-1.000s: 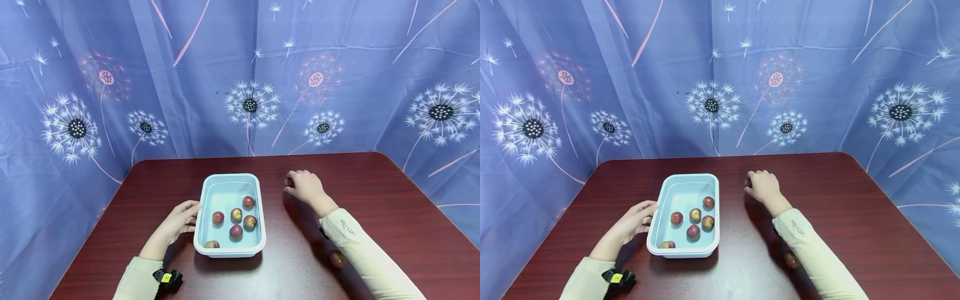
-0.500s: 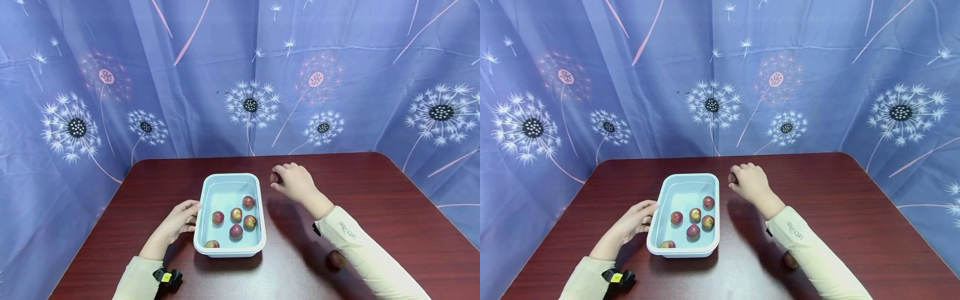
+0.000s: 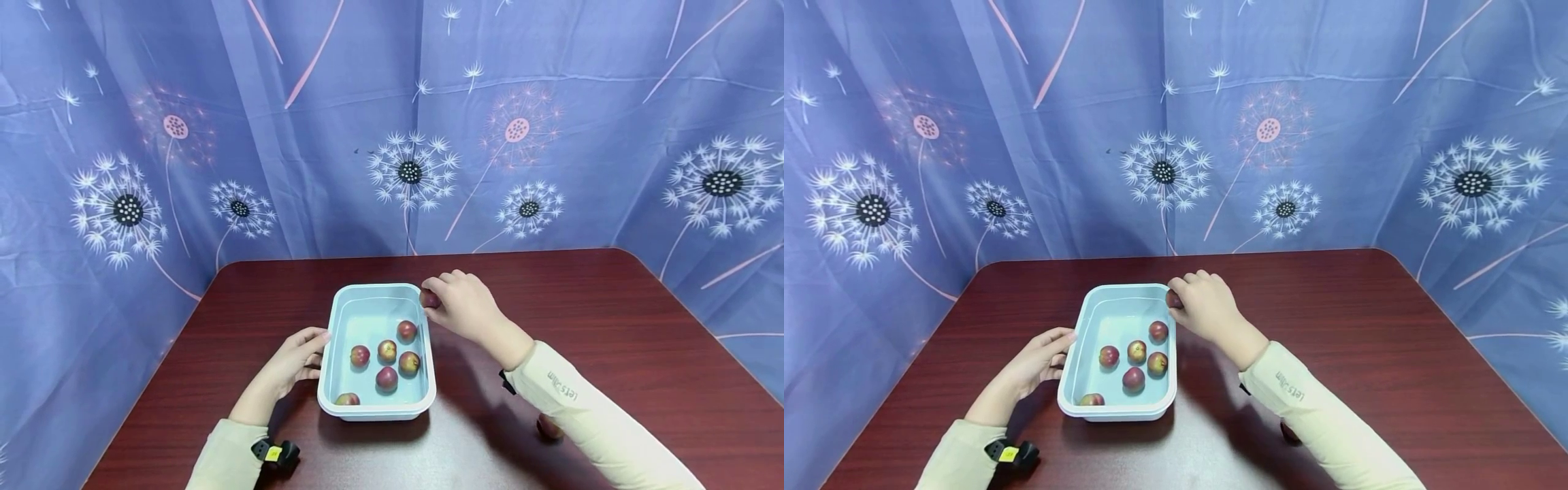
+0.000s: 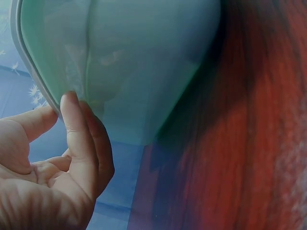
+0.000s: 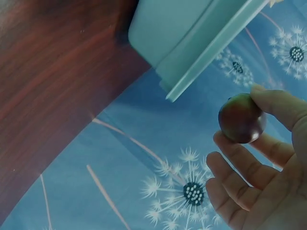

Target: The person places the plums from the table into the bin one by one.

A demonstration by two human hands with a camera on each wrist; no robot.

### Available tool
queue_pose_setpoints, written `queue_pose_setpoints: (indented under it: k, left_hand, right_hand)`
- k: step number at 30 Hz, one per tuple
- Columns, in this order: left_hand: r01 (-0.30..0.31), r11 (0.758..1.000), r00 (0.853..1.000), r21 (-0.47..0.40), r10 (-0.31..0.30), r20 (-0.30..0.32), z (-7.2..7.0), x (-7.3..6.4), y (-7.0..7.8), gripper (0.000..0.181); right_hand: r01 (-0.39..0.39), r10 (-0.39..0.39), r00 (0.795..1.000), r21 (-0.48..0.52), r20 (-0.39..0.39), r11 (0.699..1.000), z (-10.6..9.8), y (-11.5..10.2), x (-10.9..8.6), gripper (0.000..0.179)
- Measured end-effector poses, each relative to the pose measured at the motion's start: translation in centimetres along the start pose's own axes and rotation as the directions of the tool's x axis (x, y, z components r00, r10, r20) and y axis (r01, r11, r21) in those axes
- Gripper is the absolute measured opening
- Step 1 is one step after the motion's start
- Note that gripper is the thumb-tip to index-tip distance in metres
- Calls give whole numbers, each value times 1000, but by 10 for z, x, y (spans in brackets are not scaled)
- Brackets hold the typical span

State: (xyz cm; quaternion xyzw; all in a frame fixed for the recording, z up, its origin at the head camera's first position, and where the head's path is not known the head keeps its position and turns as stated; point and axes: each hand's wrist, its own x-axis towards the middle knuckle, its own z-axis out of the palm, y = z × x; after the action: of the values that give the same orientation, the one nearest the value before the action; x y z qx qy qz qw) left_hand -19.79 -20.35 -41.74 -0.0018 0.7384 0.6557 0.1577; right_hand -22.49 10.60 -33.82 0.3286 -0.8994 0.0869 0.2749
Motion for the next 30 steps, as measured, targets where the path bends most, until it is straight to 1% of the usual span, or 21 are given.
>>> queue_pose_setpoints:
  k: [5,8,15,20,26,30]
  left_hand:
    - [3,1000,1000,0,-3,1,0,0,0,42]
    - [-1,1000,1000,1,1,-2,0,-1,0,42]
    - [5,1000,1000,-4,-5,-6,0,-1,1,42]
    - [15,1000,1000,-7,-15,-7,1,1,-1,42]
    - [13,1000,1000,-12,-13,-3,1,1,0,42]
    - [10,1000,1000,-17,-10,2,1,1,0,43]
  right_hand:
    - [33,-33,999,-15,37,999,1,-11,1,24]
    - [57,-55,996,-30,64,998,1,-19,3,28]
    - [107,-105,987,-10,118,994,8,-30,1,31]
    - [130,-130,984,6,120,992,15,-33,-1,30]
    - [188,-187,977,7,104,982,23,-43,0,28]
    - [204,-202,970,0,137,979,28,-50,0,29]
